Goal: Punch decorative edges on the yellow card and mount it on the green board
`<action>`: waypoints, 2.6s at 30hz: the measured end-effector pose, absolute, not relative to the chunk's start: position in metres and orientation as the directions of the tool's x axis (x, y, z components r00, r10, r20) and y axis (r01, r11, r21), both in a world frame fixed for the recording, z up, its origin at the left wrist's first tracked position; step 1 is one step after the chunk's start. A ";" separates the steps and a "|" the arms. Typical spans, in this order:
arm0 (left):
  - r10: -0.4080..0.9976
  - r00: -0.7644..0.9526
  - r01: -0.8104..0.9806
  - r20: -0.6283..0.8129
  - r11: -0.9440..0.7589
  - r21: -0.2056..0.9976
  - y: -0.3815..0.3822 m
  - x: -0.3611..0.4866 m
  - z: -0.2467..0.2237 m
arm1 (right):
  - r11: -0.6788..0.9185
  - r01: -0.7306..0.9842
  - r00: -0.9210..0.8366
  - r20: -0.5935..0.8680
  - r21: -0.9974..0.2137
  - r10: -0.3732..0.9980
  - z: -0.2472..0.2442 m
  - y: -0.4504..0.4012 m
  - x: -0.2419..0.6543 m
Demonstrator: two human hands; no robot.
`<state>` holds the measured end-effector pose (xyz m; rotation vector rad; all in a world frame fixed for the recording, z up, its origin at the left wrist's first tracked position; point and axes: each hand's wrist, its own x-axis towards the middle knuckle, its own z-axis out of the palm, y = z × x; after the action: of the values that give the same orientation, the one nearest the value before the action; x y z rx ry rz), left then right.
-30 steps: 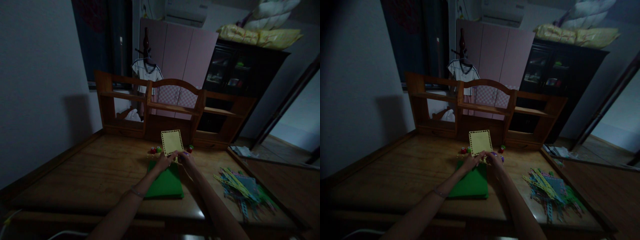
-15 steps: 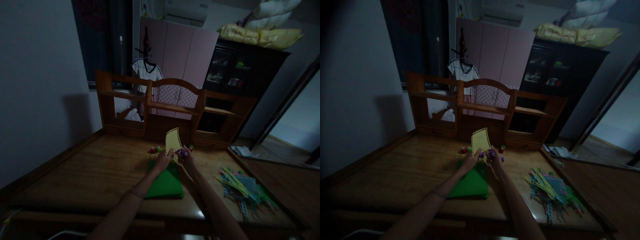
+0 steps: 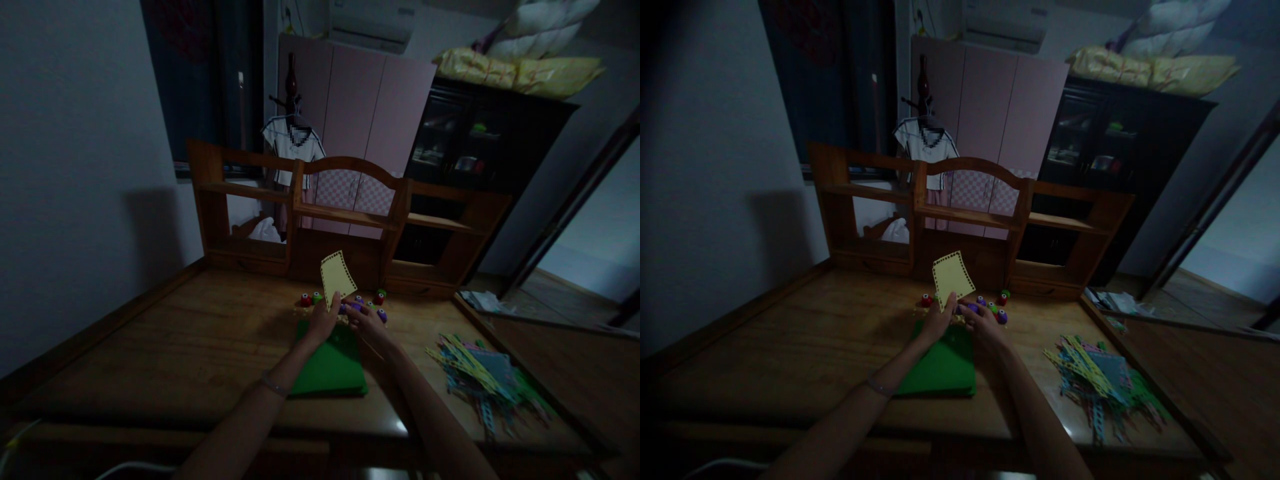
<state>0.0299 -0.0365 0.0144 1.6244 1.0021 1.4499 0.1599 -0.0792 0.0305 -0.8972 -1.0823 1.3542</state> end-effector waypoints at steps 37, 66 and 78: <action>0.877 0.044 0.132 0.478 -0.479 0.868 -0.033 0.033 0.010 | 0.209 -0.231 0.238 0.153 -0.950 0.959 0.018 -0.060 0.178; 0.893 0.071 0.128 0.444 -0.449 0.884 -0.033 0.033 0.012 | 0.151 -0.199 0.058 0.143 -0.968 0.988 0.027 -0.072 0.167; 0.885 0.067 0.132 0.461 -0.466 0.875 -0.035 0.030 0.013 | 0.070 -0.108 0.033 0.066 -0.992 0.997 0.021 -0.066 0.171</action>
<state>0.0305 -0.0350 0.0134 1.6903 1.0220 1.4583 0.1714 -0.0661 0.0206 -1.0931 -1.1387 1.1874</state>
